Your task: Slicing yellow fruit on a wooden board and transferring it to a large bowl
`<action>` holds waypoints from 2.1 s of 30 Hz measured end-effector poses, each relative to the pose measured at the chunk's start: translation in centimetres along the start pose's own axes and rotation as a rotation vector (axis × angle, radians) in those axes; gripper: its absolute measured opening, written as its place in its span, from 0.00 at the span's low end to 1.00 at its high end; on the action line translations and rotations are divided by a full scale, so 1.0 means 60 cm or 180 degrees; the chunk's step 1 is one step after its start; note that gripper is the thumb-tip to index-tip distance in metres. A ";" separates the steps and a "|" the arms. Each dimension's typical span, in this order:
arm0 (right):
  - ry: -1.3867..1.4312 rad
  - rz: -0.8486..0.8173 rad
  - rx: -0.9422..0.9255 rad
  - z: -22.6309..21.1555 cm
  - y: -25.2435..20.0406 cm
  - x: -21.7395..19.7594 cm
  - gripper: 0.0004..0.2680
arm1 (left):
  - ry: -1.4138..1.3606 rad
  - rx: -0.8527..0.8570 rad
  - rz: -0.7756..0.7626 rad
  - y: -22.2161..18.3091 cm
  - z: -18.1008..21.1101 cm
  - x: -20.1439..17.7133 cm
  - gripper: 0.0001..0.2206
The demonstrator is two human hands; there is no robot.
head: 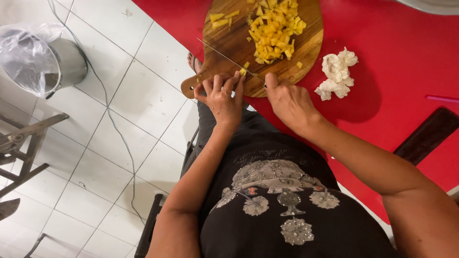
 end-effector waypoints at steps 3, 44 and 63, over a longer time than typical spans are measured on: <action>-0.0256 0.0219 -0.0080 0.007 -0.011 -0.005 0.07 | 0.0005 0.0028 0.0097 -0.005 0.001 0.004 0.04; -0.0470 0.0044 0.0194 0.005 -0.055 0.021 0.08 | 0.0061 0.0164 0.0324 -0.003 0.001 0.004 0.07; 0.0223 -0.0577 0.0618 0.028 -0.082 0.002 0.10 | 0.0116 0.0201 0.0174 0.003 -0.006 0.000 0.06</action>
Point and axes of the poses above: each hand's wrist, its own y-axis towards the middle knuckle, its own x-axis out of the palm, z = x × y, the point moved 2 cm from there along y, towards the middle knuckle, and after that the axes turned 2 degrees about x, right-handed, at the moved point
